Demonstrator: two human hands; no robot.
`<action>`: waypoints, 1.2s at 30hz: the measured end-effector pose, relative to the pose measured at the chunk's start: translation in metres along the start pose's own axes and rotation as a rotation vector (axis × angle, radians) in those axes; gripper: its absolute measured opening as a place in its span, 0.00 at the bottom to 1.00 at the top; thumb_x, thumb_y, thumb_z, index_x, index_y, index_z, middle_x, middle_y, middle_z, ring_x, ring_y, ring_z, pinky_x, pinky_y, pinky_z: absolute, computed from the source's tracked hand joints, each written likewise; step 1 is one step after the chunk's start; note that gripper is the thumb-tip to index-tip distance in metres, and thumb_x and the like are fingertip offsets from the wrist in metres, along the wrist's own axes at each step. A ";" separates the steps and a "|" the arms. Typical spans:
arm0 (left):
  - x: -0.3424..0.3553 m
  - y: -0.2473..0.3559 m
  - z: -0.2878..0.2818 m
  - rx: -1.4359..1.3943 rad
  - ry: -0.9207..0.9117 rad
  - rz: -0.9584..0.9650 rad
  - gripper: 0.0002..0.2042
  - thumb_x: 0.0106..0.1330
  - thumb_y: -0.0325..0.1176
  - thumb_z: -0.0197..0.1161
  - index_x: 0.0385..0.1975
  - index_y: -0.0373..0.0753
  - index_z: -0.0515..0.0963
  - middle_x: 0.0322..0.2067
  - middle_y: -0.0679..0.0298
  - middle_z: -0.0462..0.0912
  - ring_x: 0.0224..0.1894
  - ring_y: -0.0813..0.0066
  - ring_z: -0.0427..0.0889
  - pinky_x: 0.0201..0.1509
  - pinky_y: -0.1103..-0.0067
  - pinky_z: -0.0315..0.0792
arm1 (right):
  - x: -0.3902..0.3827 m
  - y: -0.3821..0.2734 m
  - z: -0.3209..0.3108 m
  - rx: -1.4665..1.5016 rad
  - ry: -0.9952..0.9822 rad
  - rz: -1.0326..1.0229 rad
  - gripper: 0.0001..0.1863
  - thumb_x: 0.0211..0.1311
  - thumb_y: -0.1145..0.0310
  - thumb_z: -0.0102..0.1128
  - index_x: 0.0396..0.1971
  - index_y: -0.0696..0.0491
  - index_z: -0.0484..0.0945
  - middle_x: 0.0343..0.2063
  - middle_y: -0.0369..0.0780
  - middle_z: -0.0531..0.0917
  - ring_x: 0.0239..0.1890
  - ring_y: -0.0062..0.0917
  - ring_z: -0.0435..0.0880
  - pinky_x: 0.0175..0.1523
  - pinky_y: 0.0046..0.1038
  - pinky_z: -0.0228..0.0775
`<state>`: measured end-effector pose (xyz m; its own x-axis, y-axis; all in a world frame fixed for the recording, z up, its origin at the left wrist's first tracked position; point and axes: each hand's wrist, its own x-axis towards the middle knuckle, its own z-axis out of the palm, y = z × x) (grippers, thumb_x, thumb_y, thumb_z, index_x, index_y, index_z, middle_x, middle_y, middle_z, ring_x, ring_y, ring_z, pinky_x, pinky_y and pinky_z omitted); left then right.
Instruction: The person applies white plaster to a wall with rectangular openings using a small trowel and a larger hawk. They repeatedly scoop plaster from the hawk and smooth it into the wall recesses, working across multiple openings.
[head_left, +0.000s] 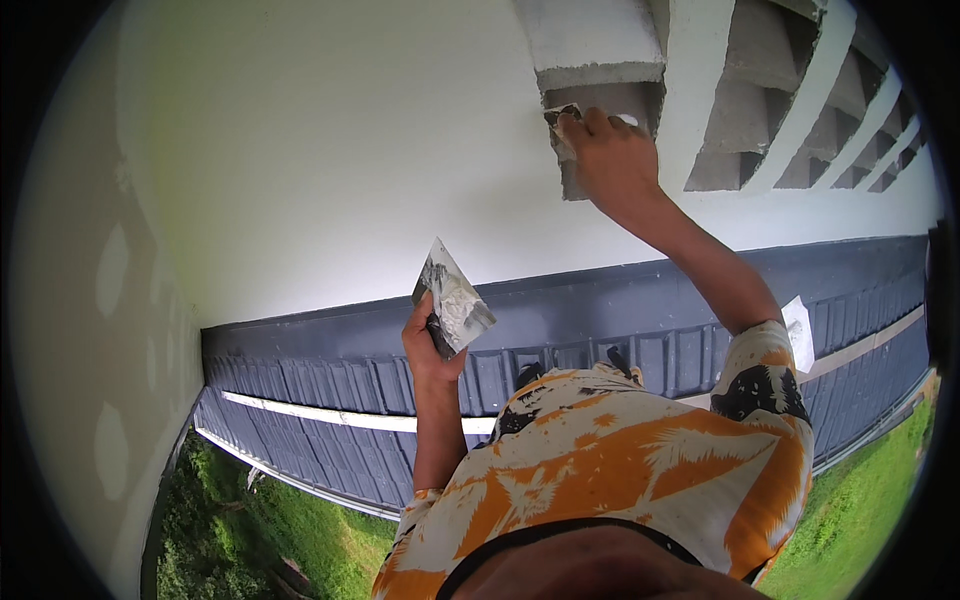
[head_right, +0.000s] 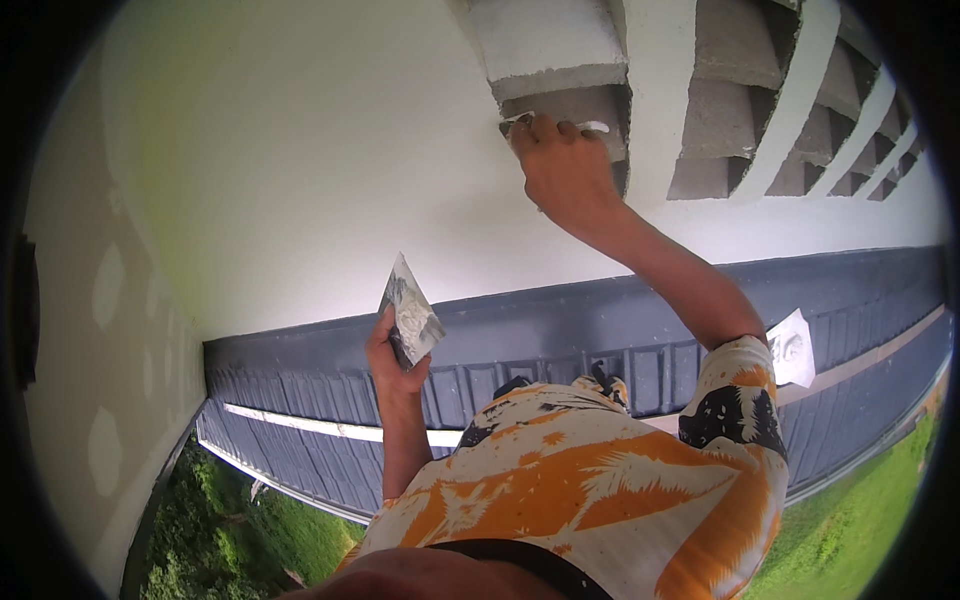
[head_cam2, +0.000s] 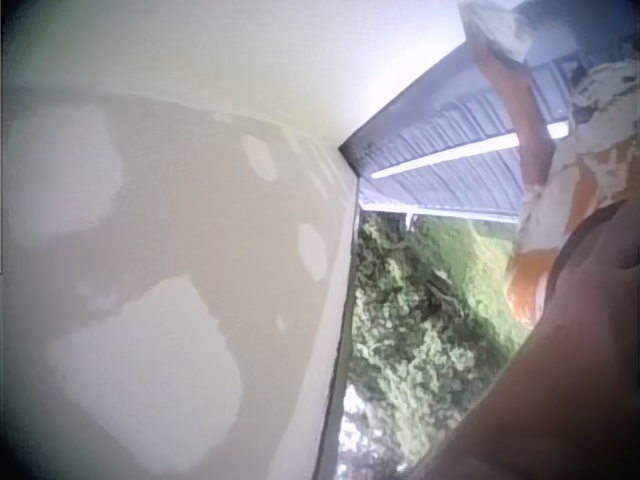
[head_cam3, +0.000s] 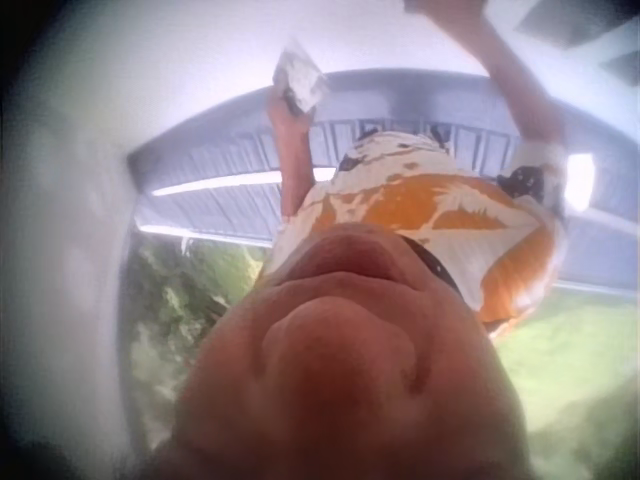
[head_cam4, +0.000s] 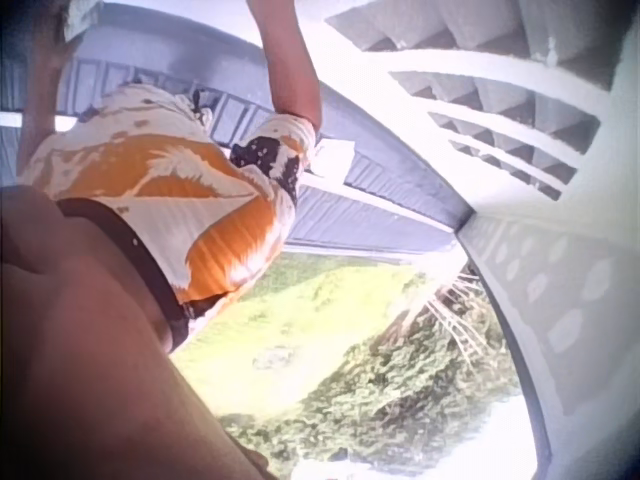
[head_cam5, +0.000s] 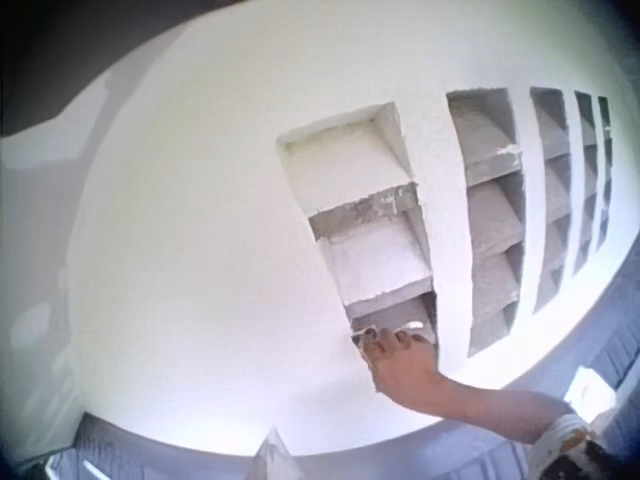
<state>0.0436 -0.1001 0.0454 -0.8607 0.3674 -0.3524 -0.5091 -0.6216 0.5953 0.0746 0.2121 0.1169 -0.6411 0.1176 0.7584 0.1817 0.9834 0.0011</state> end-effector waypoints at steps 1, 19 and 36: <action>-0.001 0.004 0.007 0.006 -0.007 0.015 0.14 0.72 0.34 0.53 0.51 0.34 0.74 0.44 0.60 0.83 0.42 0.68 0.85 0.43 0.74 0.81 | -0.005 -0.005 -0.009 0.079 0.018 0.050 0.10 0.53 0.74 0.62 0.36 0.55 0.81 0.27 0.40 0.81 0.27 0.29 0.84 0.29 0.28 0.76; 0.019 0.027 0.096 0.277 -0.195 0.210 0.16 0.68 0.30 0.58 0.53 0.30 0.73 0.45 0.57 0.82 0.44 0.67 0.84 0.49 0.72 0.80 | 0.011 0.001 0.052 -0.017 0.344 0.501 0.21 0.55 0.69 0.61 0.51 0.50 0.78 0.26 0.38 0.83 0.16 0.30 0.80 0.19 0.33 0.70; 0.009 0.051 0.110 0.480 -0.239 0.311 0.10 0.67 0.28 0.60 0.43 0.29 0.78 0.37 0.58 0.84 0.35 0.73 0.85 0.40 0.76 0.81 | -0.033 -0.023 -0.070 0.892 -0.185 -0.211 0.26 0.50 0.87 0.58 0.49 0.46 0.83 0.27 0.38 0.83 0.26 0.29 0.83 0.29 0.28 0.73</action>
<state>0.0103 -0.0525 0.1519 -0.9167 0.3987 0.0280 -0.1301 -0.3640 0.9223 0.1436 0.1759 0.1379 -0.7181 -0.1302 0.6836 -0.5419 0.7210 -0.4319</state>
